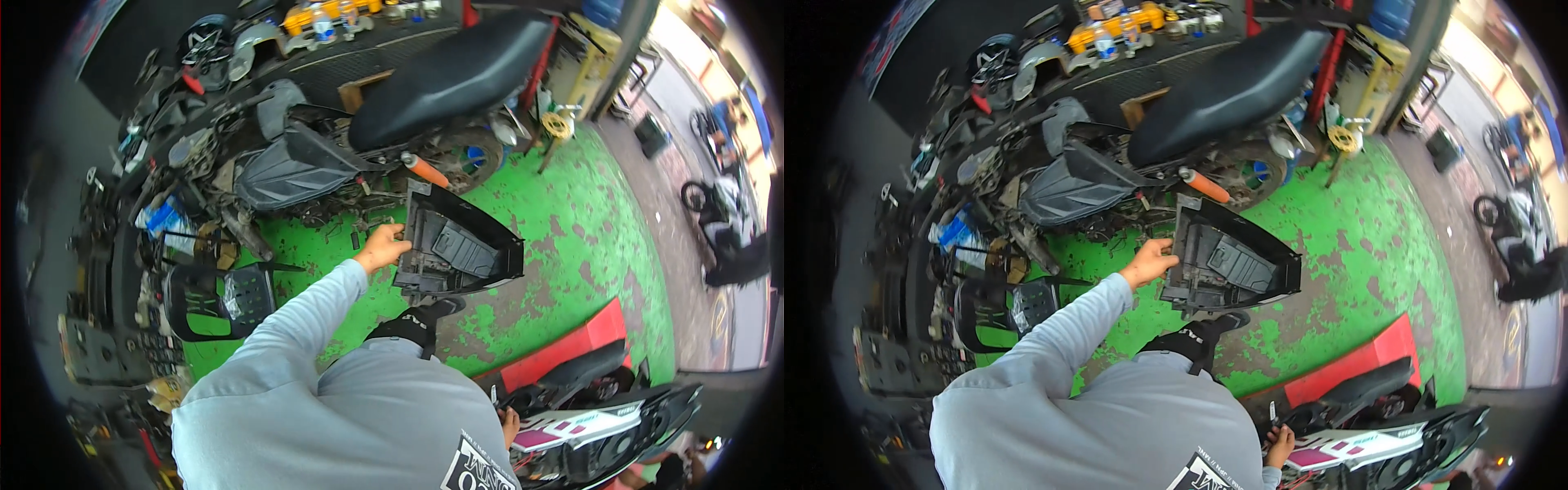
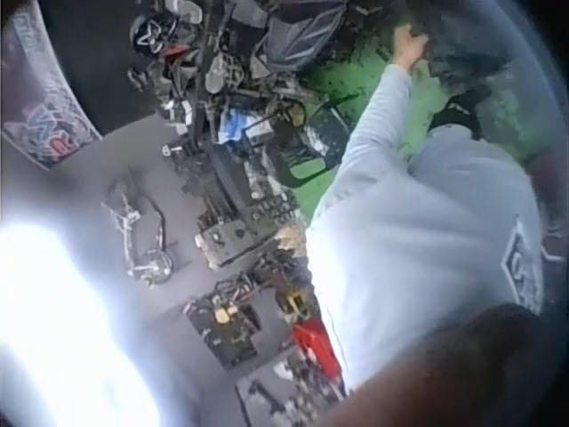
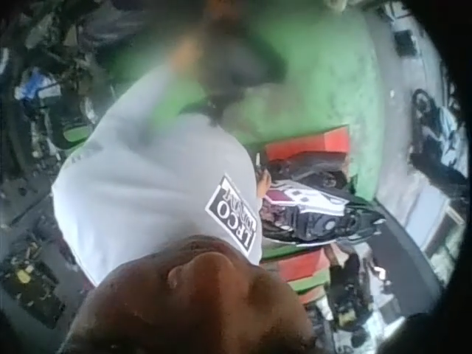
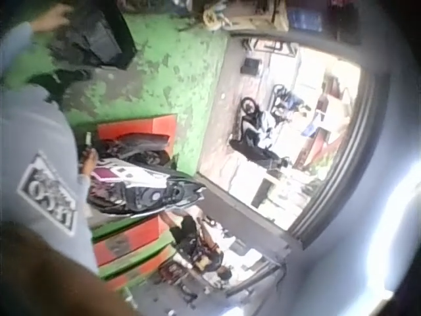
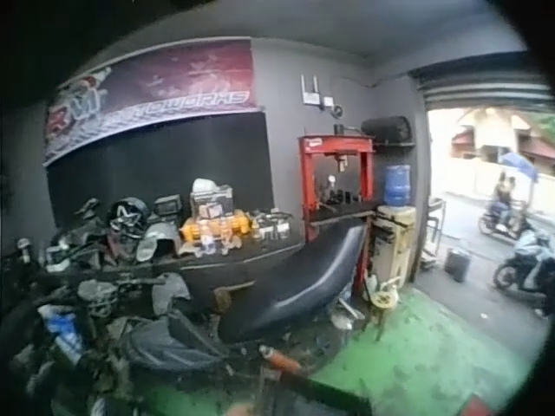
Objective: The recorder is performing maintenance and repair on a motorcycle engine, disconnecting parts and retrieving tools from a tool chest.
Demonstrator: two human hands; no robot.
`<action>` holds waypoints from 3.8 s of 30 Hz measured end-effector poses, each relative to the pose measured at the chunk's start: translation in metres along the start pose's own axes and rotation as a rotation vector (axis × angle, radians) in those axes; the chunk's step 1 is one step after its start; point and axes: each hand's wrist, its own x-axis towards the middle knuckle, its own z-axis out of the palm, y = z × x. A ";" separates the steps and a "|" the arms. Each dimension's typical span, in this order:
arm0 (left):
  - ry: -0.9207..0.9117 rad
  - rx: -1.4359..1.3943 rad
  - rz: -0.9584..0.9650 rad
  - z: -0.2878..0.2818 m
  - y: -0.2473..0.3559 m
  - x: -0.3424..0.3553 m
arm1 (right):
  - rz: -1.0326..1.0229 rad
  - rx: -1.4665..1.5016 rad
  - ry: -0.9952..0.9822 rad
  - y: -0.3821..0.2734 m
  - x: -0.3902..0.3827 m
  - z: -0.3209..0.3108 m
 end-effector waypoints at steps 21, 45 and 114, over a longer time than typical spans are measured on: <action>0.429 -0.205 0.471 -0.300 0.231 -0.006 | -0.121 -0.264 -0.263 -0.123 0.129 0.171; 0.691 -0.279 0.362 -0.476 0.129 0.126 | -0.225 -0.612 -0.249 -0.161 0.114 0.263; -1.371 0.746 0.753 0.421 0.078 -0.083 | 0.553 0.013 0.759 0.048 0.029 -0.127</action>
